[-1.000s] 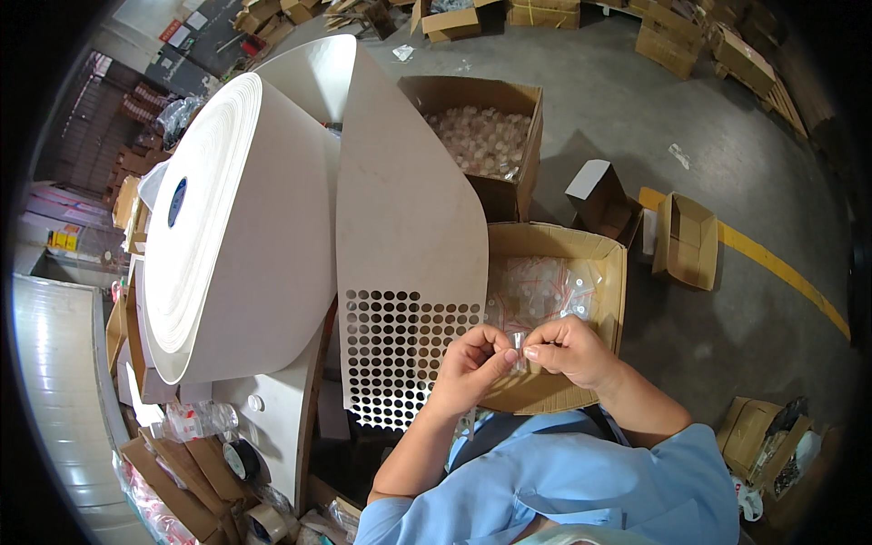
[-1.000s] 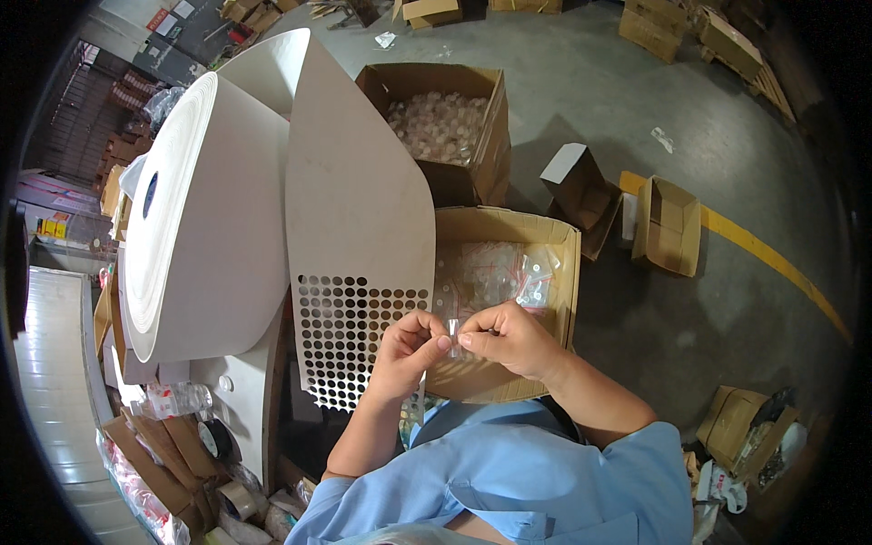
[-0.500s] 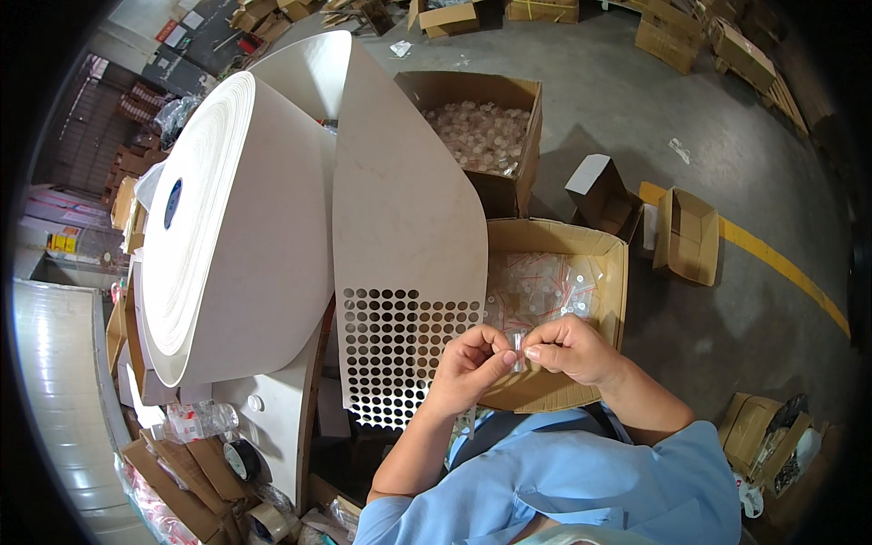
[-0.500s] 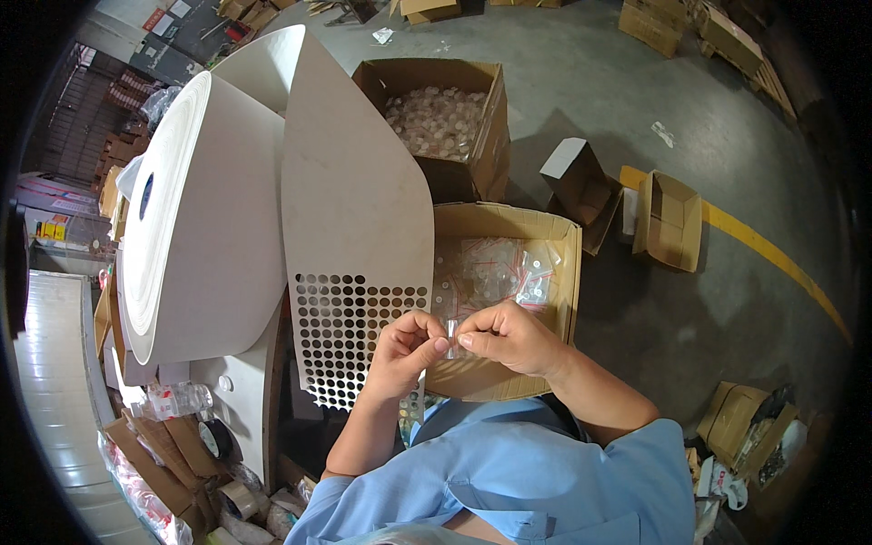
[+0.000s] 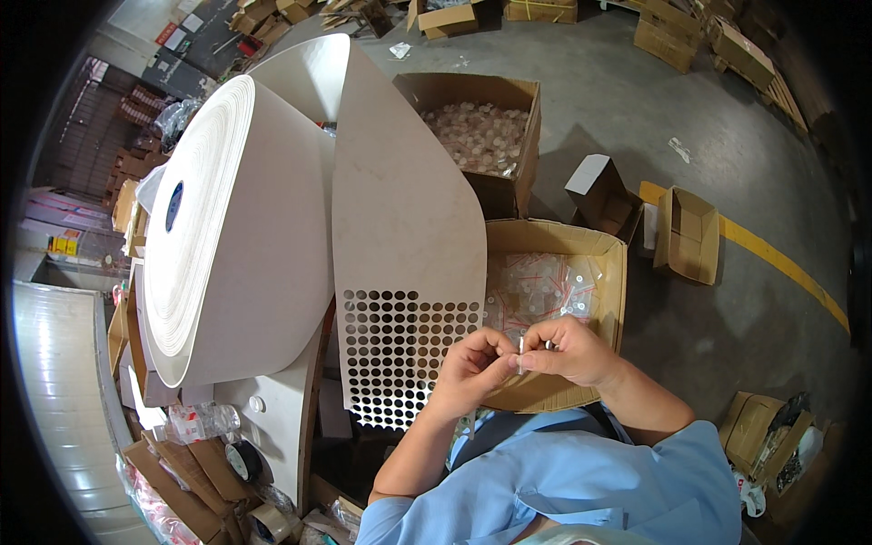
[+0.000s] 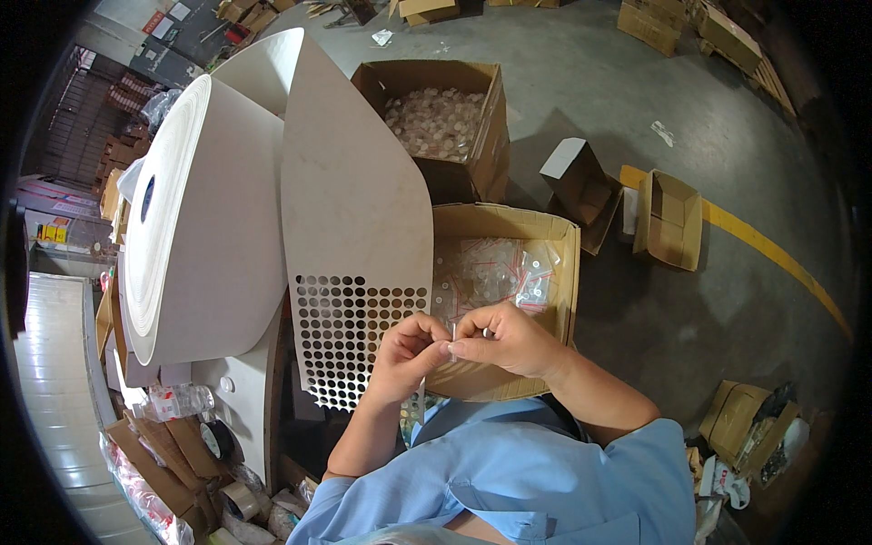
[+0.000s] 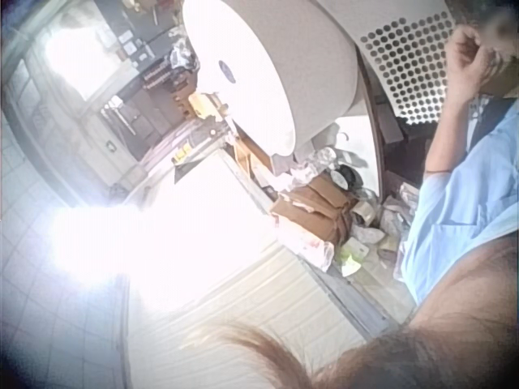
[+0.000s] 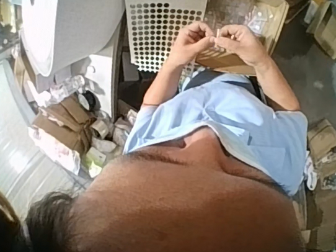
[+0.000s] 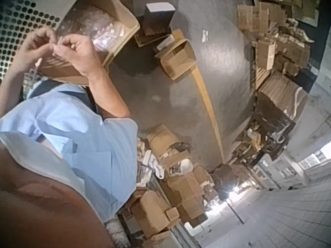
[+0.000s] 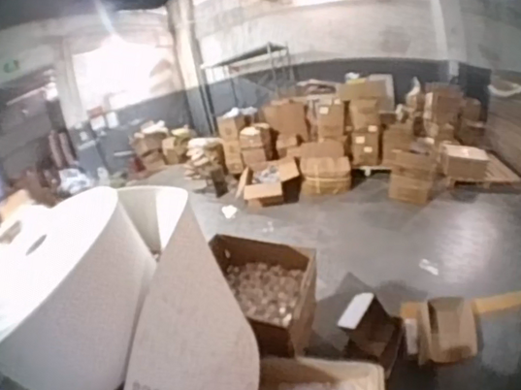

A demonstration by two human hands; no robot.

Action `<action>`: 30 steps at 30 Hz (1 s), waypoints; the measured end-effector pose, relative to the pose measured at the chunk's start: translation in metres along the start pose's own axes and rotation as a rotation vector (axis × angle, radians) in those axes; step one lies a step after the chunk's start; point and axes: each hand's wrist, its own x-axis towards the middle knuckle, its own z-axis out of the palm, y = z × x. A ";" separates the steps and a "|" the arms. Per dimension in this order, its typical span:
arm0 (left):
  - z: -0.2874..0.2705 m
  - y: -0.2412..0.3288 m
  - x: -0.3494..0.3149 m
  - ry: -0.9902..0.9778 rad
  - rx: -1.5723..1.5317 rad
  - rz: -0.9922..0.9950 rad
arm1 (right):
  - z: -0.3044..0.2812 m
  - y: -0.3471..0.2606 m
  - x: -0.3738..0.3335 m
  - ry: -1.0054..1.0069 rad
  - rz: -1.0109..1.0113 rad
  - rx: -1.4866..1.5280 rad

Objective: The person takes small silver caps from a box and presses them onto circular adhesive pads on a white backing strip.

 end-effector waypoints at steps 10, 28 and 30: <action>0.000 0.005 -0.002 0.085 0.160 0.004 | 0.006 -0.005 -0.001 0.143 -0.124 -0.255; 0.014 0.025 -0.002 0.223 0.942 0.218 | 0.011 -0.010 0.000 0.199 -0.381 -0.818; 0.016 0.025 -0.003 0.238 1.064 0.233 | 0.015 -0.009 0.001 0.232 -0.428 -0.899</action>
